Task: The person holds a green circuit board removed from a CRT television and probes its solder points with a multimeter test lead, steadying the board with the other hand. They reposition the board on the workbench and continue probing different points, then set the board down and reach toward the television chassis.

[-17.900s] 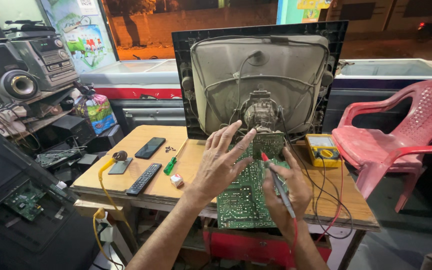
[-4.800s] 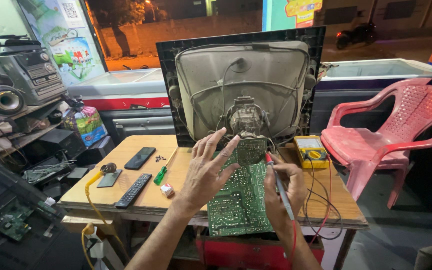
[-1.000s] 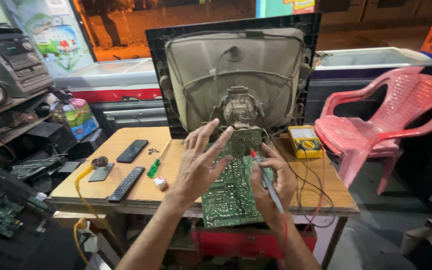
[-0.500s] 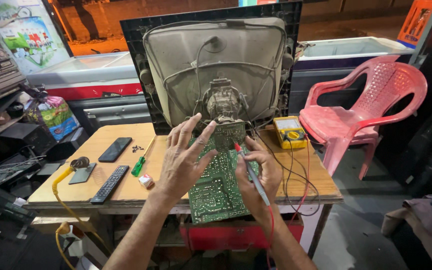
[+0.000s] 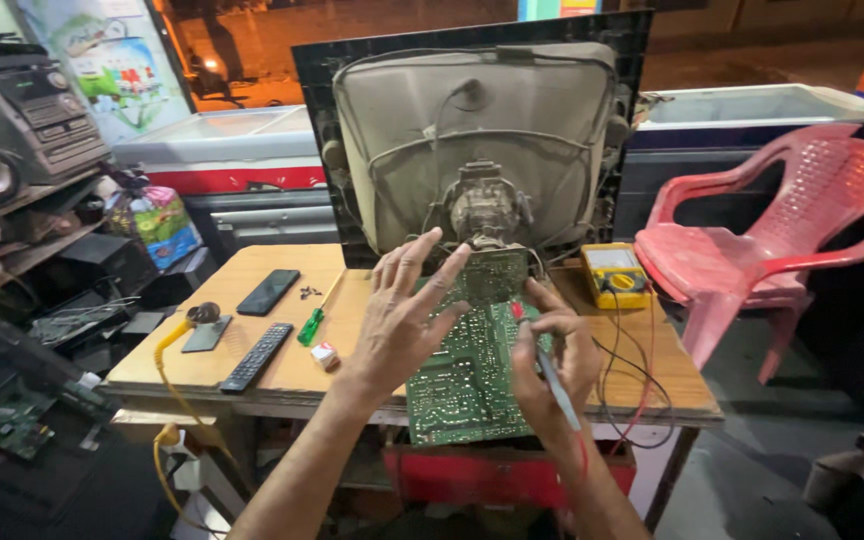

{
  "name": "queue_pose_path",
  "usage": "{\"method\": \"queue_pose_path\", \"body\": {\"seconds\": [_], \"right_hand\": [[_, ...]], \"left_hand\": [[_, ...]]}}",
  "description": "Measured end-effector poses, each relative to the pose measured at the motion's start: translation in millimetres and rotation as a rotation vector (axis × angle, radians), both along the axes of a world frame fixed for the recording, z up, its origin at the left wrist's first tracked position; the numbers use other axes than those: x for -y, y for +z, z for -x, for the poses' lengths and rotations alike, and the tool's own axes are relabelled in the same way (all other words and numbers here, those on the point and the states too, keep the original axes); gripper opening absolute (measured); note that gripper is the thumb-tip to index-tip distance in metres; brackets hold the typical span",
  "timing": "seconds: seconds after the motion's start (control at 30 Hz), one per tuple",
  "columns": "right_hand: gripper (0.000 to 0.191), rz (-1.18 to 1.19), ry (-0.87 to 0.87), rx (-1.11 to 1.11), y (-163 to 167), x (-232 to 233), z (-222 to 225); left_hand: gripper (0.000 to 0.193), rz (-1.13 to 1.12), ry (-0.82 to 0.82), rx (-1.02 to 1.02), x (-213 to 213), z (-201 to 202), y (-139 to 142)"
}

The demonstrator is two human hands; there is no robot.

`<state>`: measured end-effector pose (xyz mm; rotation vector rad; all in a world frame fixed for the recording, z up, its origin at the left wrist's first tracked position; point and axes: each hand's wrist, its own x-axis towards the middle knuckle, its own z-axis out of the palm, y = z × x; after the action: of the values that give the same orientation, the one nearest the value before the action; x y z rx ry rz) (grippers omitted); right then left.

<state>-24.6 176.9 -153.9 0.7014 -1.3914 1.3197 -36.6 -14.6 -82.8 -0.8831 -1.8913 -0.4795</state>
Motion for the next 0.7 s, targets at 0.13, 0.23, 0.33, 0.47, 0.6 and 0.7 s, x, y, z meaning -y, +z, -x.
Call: {"method": "queue_pose_path", "body": {"seconds": [0.13,0.23,0.33,0.47,0.6,0.7], "right_hand": [[0.018,-0.008,0.001,0.007,-0.9,1.0,-1.0],[0.018,-0.036,-0.037,-0.012,-1.7,2.0,-1.6],[0.018,-0.048,-0.056,-0.023,-1.3,3.3,-1.4],[0.02,-0.083,-0.102,-0.057,-0.1,4.9,-3.2],[0.021,-0.116,-0.175,-0.065,1.7,6.8,-7.0],[0.02,-0.129,-0.187,-0.061,3.5,6.2,-9.2]], "left_hand": [[0.072,0.002,0.0,0.012,1.9,-2.0,1.0],[0.072,-0.001,-0.01,0.024,2.7,-2.3,0.6],[0.072,-0.003,-0.015,0.022,3.5,-1.9,0.5],[0.071,-0.004,-0.019,0.017,4.6,-2.2,0.4],[0.071,0.002,-0.013,0.015,5.3,-3.1,0.7],[0.071,0.003,-0.015,0.02,4.6,-2.9,0.5]]}}
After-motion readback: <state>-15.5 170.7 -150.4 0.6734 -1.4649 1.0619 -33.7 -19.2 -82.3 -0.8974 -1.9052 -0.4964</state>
